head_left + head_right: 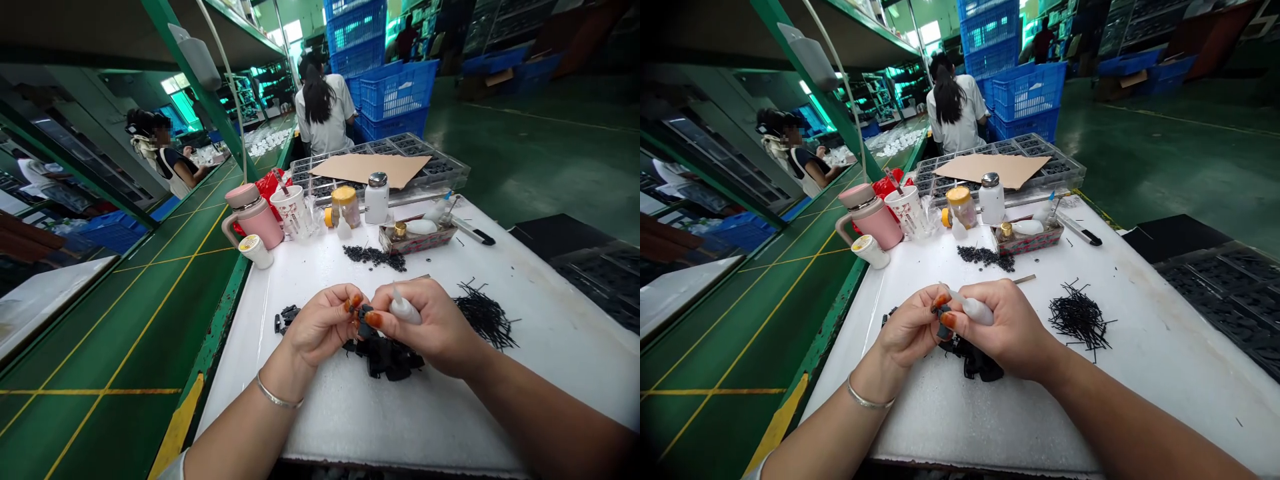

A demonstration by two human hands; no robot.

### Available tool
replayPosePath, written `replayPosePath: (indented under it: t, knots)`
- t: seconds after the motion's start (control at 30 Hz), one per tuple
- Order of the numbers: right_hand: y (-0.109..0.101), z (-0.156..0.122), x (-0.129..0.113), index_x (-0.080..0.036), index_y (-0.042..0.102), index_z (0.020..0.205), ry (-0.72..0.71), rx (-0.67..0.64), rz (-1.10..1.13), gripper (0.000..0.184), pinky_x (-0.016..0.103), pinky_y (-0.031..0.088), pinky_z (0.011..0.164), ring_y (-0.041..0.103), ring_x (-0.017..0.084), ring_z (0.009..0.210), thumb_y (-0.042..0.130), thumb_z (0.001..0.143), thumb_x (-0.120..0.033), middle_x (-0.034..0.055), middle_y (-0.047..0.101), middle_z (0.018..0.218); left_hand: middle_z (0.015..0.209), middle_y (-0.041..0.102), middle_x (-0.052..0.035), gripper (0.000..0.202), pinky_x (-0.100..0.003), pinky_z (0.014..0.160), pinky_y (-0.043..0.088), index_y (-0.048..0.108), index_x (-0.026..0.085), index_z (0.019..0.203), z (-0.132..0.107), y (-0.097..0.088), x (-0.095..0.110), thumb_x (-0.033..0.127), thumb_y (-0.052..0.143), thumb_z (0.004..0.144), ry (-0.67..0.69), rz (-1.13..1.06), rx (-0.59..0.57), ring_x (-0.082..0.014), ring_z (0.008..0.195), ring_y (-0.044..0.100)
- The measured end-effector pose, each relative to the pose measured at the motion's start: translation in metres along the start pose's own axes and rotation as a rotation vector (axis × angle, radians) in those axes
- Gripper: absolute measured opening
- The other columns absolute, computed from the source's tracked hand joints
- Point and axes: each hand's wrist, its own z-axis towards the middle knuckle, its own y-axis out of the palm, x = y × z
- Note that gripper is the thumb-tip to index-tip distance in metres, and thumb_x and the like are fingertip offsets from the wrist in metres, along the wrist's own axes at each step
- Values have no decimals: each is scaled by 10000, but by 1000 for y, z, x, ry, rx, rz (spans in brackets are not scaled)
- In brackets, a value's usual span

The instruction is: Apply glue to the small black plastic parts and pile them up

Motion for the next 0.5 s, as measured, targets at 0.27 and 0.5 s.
replayPosePath:
  t: [0.27,0.5]
  knots:
    - [0,-1,-2,-124,609,633,18,8,-62,289,212,278,454,351,70,492,631,824,-340,-27,443,528,703,583,-17,211,-180,525,471,582,123,761,1,-2,-1,235,756,716,8,34,-26,-92,572,575]
    - [1,0,-1,-138,566,626,62,-25,48,284,205,243,433,314,60,471,638,821,-331,-43,396,513,702,614,-14,170,-178,595,490,620,114,790,0,-2,-1,186,756,719,34,0,-17,-81,600,585]
